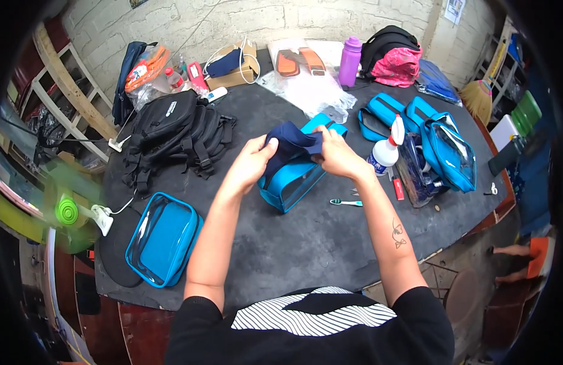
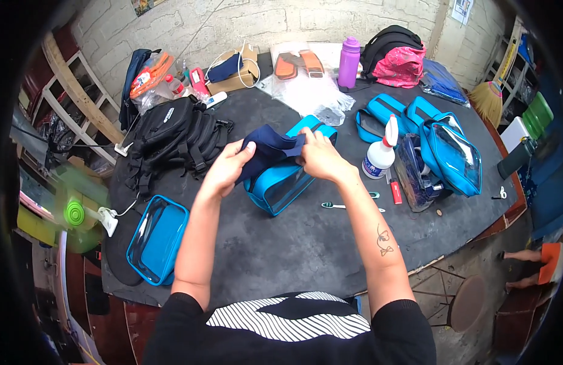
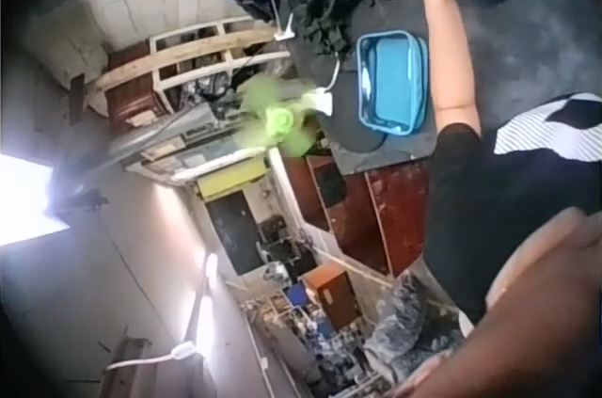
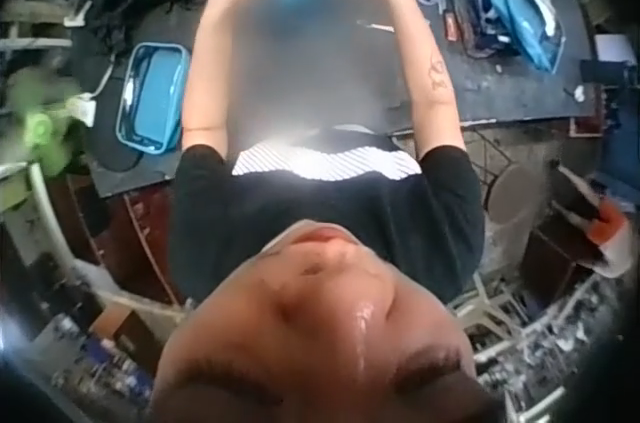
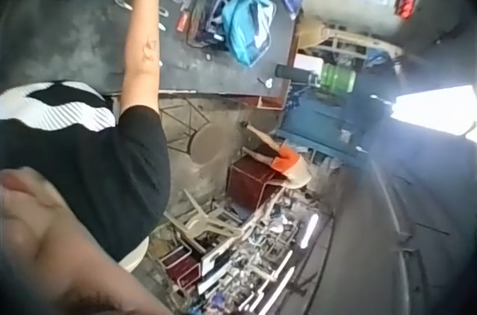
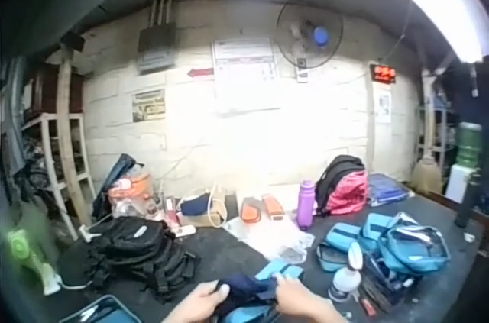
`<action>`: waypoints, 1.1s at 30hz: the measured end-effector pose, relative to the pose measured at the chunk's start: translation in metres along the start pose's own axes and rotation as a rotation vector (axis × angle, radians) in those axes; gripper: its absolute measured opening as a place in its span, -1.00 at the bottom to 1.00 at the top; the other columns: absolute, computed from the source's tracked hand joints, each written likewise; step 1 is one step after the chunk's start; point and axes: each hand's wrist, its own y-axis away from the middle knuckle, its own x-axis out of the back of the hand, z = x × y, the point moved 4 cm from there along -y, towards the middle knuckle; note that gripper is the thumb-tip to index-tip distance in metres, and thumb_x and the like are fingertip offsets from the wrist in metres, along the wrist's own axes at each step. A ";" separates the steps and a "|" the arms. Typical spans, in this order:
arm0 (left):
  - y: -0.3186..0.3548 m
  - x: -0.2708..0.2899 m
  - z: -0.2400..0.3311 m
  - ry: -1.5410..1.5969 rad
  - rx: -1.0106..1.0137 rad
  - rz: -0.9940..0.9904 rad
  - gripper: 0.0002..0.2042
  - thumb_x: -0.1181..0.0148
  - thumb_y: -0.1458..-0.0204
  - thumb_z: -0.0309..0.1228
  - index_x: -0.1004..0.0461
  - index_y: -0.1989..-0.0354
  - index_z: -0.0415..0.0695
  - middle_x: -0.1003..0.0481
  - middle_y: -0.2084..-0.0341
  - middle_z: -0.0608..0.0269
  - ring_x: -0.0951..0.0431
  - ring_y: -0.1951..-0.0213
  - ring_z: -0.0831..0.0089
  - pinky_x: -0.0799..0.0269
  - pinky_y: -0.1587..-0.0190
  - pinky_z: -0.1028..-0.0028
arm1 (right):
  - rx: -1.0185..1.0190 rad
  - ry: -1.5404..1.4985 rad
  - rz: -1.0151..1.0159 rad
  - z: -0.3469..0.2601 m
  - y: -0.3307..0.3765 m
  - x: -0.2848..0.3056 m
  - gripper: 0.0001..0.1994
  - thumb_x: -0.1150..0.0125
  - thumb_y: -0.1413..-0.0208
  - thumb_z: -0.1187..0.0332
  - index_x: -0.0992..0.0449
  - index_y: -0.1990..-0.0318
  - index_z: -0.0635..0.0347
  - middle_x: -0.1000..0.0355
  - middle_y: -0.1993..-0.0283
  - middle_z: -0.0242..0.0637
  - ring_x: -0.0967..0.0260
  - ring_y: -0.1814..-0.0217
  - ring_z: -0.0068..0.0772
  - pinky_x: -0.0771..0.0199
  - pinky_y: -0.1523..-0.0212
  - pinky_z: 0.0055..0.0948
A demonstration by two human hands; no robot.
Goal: Cleaning and inspecting small blue toiletry bags using a toothbrush, cleaning spray, and a cloth.
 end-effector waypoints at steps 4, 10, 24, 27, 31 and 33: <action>0.000 -0.014 0.018 -0.049 0.135 -0.105 -0.66 0.07 -0.27 -0.31 -0.42 -0.04 -0.31 -0.52 0.13 0.22 -0.48 0.12 0.51 -0.35 -0.02 0.50 | 0.038 0.037 0.056 0.008 -0.002 -0.012 -0.67 -0.06 0.08 0.51 -0.42 0.08 0.34 -0.13 -0.16 -0.01 -0.18 -0.08 0.04 -0.19 -0.13 -0.15; -0.010 -0.017 -0.004 -0.084 0.399 -0.039 -0.57 0.01 -0.24 -0.19 -0.37 -0.05 -0.36 -0.50 0.08 0.11 -0.51 0.13 0.47 -0.41 0.03 0.47 | 0.215 -0.338 0.120 0.009 -0.005 -0.008 -0.73 -0.13 0.13 0.69 -0.40 0.20 0.31 -0.18 0.07 -0.11 -0.28 0.00 -0.06 -0.38 0.06 -0.22; -0.036 -0.016 -0.079 -0.243 0.128 0.227 -0.39 0.19 -0.23 0.10 -0.37 -0.01 -0.32 -0.46 0.10 0.03 -0.42 0.03 0.35 -0.29 -0.05 0.37 | 0.023 -0.480 0.379 0.009 0.003 -0.033 -0.83 -0.24 0.15 0.65 -0.51 0.33 0.28 -0.28 0.30 -0.28 -0.31 0.30 -0.41 -0.35 0.26 -0.44; -0.031 -0.026 -0.075 -0.155 0.150 0.278 -0.41 0.23 -0.26 0.06 -0.34 -0.06 -0.31 -0.44 0.09 0.12 -0.40 0.07 0.44 -0.28 -0.05 0.44 | 0.033 -0.485 0.348 0.004 0.010 -0.031 -0.84 -0.21 0.10 0.62 -0.50 0.31 0.25 -0.30 0.23 -0.21 -0.39 0.14 -0.21 -0.40 0.13 -0.33; -0.031 -0.034 -0.072 0.095 0.201 0.334 -0.47 0.20 -0.28 -0.01 -0.35 -0.04 -0.30 -0.44 0.09 0.12 -0.41 0.07 0.44 -0.29 -0.04 0.45 | -0.001 -0.457 0.384 -0.005 0.018 -0.030 -0.85 -0.20 0.10 0.63 -0.50 0.33 0.25 -0.31 0.24 -0.22 -0.40 0.15 -0.19 -0.42 0.13 -0.31; -0.033 -0.030 -0.077 0.033 0.143 0.323 -0.48 0.22 -0.29 -0.02 -0.37 -0.01 -0.32 -0.46 0.12 0.08 -0.42 0.08 0.42 -0.29 -0.04 0.44 | 0.021 -0.387 0.486 -0.003 0.019 -0.031 -0.84 -0.21 0.15 0.67 -0.52 0.35 0.28 -0.30 0.30 -0.24 -0.37 0.25 -0.29 -0.39 0.22 -0.38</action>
